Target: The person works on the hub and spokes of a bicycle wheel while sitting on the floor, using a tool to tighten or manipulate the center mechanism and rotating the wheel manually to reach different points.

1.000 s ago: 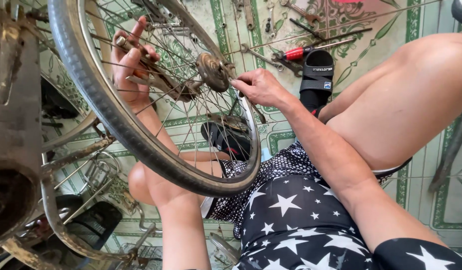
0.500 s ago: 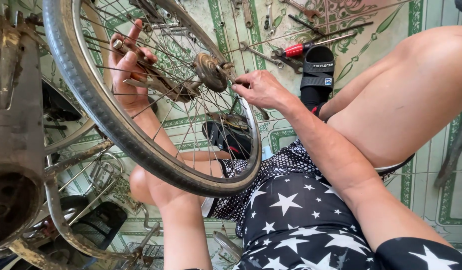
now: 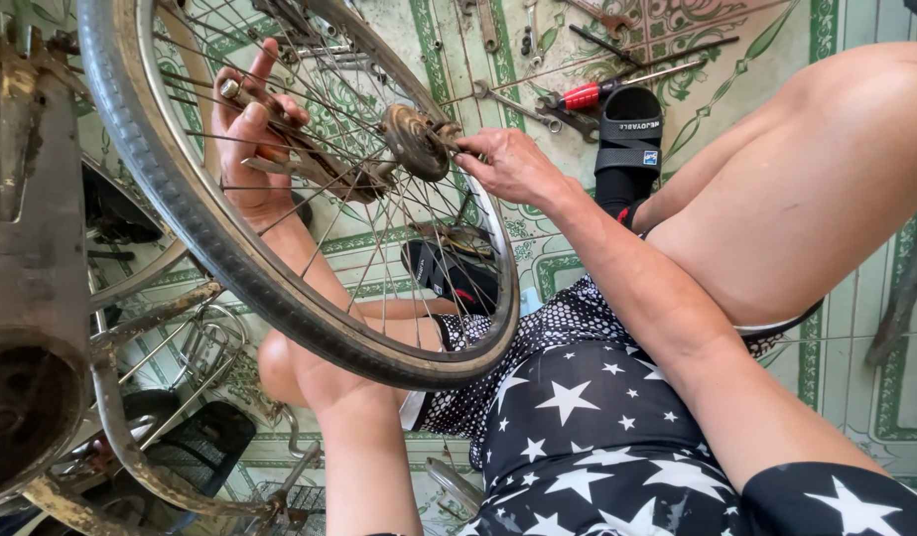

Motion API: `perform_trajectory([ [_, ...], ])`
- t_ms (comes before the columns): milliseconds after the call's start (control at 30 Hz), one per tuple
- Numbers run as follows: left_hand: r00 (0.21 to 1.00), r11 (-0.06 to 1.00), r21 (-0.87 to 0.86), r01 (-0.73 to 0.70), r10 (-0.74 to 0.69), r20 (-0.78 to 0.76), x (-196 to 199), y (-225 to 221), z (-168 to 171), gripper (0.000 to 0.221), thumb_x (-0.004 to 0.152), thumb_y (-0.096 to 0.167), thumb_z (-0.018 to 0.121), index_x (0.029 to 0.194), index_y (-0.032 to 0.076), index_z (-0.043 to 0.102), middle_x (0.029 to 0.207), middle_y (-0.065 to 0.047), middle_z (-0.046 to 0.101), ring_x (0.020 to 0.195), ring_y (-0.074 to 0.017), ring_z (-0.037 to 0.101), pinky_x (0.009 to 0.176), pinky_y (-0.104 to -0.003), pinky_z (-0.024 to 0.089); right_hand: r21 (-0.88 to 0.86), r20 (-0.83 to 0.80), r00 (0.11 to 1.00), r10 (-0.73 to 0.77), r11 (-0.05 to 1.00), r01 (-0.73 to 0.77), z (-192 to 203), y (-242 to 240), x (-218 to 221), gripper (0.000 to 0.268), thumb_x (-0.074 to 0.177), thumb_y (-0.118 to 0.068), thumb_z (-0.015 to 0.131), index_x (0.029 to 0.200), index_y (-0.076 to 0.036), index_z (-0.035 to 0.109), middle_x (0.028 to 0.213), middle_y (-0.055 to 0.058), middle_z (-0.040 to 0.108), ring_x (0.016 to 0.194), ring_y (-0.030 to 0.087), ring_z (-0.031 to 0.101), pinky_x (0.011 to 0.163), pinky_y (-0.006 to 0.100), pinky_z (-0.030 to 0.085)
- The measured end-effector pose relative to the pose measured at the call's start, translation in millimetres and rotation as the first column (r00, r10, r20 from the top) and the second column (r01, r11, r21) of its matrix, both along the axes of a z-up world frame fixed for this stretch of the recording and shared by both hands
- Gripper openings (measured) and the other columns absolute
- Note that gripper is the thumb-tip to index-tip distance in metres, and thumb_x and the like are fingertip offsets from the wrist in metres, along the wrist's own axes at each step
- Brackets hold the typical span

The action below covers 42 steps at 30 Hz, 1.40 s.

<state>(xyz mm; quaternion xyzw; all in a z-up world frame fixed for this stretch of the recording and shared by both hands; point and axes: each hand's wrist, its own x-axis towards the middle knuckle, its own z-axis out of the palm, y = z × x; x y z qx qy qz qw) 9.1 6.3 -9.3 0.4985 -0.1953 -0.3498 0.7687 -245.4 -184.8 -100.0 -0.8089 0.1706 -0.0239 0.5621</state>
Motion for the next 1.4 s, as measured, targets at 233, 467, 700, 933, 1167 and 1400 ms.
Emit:
perform_trajectory([
  [233,1.000,1.000,0.001,-0.007,0.007,-0.001,0.3,0.6,0.1,0.050,0.095,0.015,0.077,0.138,0.007,0.053,0.153,-0.027,0.054,0.093,-0.0236,0.070,0.086,-0.037,0.062,-0.048,-0.008,0.999,0.036,0.998,-0.037,-6.0,0.3,-1.5,0.029,0.098,-0.025,0.065,0.119,-0.007,0.074,0.102,0.017,0.074,0.089,0.034,0.070,0.081,0.043,0.055],
  [467,1.000,0.999,-0.019,0.030,-0.030,0.002,2.8,2.6,-3.3,0.047,0.097,0.013,0.076,0.139,0.009,0.053,0.152,-0.026,0.053,0.092,-0.0231,0.070,0.086,-0.037,0.061,-0.067,-0.024,0.999,0.023,0.997,-0.025,-6.2,0.5,-3.0,0.028,0.096,-0.023,0.066,0.117,-0.006,0.074,0.096,0.017,0.071,0.085,0.036,0.068,0.077,0.045,0.054],
  [700,1.000,1.000,-0.009,0.002,-0.002,-0.005,3.1,4.3,-6.5,0.047,0.097,0.012,0.075,0.139,0.008,0.053,0.151,-0.027,0.055,0.092,-0.0227,0.070,0.085,-0.036,0.061,-0.110,-0.053,0.999,-0.011,0.994,0.005,-2.0,0.3,5.9,0.027,0.098,-0.022,0.064,0.118,-0.009,0.075,0.091,0.018,0.068,0.084,0.035,0.067,0.077,0.045,0.053],
  [933,0.998,0.999,0.027,-0.031,0.029,0.058,4.5,3.5,-7.1,0.047,0.094,0.011,0.075,0.135,0.005,0.053,0.150,-0.026,0.060,0.090,-0.0235,0.071,0.090,-0.035,0.063,-0.104,-0.094,0.992,0.090,0.990,-0.099,4.6,-7.9,-4.6,0.028,0.097,-0.025,0.066,0.118,-0.009,0.075,0.097,0.016,0.075,0.088,0.033,0.069,0.079,0.044,0.053],
  [1167,0.991,0.999,-0.020,-0.034,0.036,0.130,-18.6,-12.0,35.3,0.042,0.097,0.014,0.080,0.134,0.007,0.062,0.124,-0.011,0.065,0.090,-0.0208,0.066,0.087,-0.037,0.059,0.060,-0.272,0.958,0.095,0.995,-0.082,33.5,-17.8,-8.2,0.028,0.096,-0.027,0.066,0.114,-0.009,0.077,0.072,0.011,0.071,0.059,0.020,0.065,0.059,0.035,0.051],
  [1400,0.995,0.903,-0.429,-0.004,0.047,0.089,-19.5,-7.1,-4.7,0.029,0.089,0.034,0.083,0.104,0.009,0.075,0.102,-0.007,0.072,0.096,-0.0226,0.070,0.090,-0.040,0.059,0.335,-0.294,0.952,0.086,0.942,0.018,44.4,-10.1,-3.6,0.029,0.101,-0.027,0.065,0.103,0.000,0.076,0.075,0.003,0.071,0.056,0.005,0.059,0.049,0.024,0.048],
])
